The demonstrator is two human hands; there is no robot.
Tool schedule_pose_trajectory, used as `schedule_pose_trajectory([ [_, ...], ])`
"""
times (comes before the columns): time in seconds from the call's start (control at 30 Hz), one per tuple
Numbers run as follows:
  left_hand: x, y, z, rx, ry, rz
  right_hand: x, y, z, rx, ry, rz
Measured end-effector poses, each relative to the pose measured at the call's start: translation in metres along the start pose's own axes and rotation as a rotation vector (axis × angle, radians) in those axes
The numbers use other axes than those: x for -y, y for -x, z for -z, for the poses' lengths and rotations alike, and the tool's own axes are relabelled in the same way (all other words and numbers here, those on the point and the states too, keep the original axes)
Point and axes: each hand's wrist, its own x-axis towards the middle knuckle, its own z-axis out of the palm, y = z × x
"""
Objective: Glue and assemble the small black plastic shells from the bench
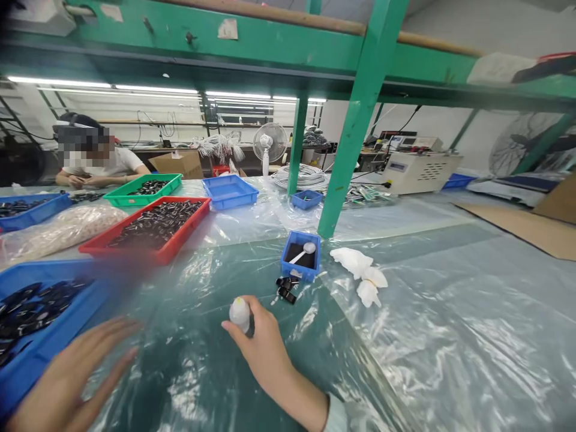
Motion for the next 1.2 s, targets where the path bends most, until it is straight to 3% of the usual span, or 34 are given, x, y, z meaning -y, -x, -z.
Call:
schedule_pose_trajectory([
  [0.13, -0.059, -0.054, -0.060, 0.250, 0.254, -0.111, 0.008, -0.006, 0.028, -0.190, -0.051, 0.062],
  [0.27, -0.104, -0.121, -0.115, 0.379, 0.325, -0.236, -0.003, -0.018, 0.065, -0.434, -0.080, 0.119],
  [0.4, -0.125, -0.167, -0.157, 0.505, 0.346, -0.303, -0.018, -0.026, 0.091, -0.511, -0.097, 0.129],
  [0.53, -0.132, -0.180, -0.177, 0.566, 0.368, -0.315, -0.019, -0.027, 0.099, -0.512, -0.108, 0.130],
  [0.7, -0.136, -0.179, -0.176, 0.539, 0.452, -0.235, -0.011, -0.025, 0.097, -0.462, -0.082, 0.127],
  [0.9, -0.131, -0.179, -0.161, 0.494, 0.628, -0.013, -0.013, -0.026, 0.097, -0.445, -0.051, 0.126],
  [1.03, -0.116, -0.162, -0.127, 0.475, 0.735, 0.118, -0.018, -0.027, 0.097, -0.428, -0.029, 0.110],
  [1.2, -0.084, -0.115, -0.076, 0.403, 0.757, 0.236, -0.019, -0.024, 0.091, -0.335, 0.009, 0.072],
])
